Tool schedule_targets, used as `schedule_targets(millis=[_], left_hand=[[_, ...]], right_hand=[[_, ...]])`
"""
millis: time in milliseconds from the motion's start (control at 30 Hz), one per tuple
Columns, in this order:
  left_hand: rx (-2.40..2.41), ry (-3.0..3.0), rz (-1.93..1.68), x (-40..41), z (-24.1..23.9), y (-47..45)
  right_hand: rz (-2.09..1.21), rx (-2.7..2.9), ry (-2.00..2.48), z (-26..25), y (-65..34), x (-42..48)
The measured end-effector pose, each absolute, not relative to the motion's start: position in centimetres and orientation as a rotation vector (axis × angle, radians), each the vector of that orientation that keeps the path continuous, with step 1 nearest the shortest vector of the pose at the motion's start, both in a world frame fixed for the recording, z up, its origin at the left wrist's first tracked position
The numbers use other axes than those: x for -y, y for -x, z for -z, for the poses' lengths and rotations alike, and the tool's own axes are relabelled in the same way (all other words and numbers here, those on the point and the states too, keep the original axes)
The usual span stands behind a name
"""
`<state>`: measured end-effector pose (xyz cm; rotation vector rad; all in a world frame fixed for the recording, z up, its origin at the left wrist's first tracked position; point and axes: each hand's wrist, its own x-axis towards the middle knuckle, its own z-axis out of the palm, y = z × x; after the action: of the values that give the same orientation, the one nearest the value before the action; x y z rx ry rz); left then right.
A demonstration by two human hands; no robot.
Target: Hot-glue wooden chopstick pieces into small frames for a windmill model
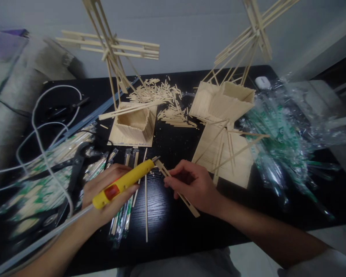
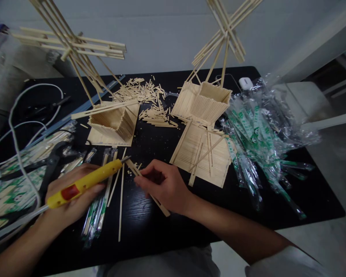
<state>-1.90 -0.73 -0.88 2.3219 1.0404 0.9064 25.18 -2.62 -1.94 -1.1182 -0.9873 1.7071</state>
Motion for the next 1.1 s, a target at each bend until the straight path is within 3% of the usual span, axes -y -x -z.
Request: schedule_targets(millis=[167,600,1100], left_hand=[[-1.053,-2.271,-0.889,0.9,0.8,1.7],[-1.105,-2.254,-0.91,1.5,0.1,0.6],[-1.118,-2.273,-0.86,1.3,0.3,1.1]], right_hand=[[-1.774,0.957,1.108,1.6,-25.2,2.4],[-1.367,1.32,1.256,2.7,-25.4,3.4],[-1.368,1.305,1.24,3.0,-25.3,3.5]])
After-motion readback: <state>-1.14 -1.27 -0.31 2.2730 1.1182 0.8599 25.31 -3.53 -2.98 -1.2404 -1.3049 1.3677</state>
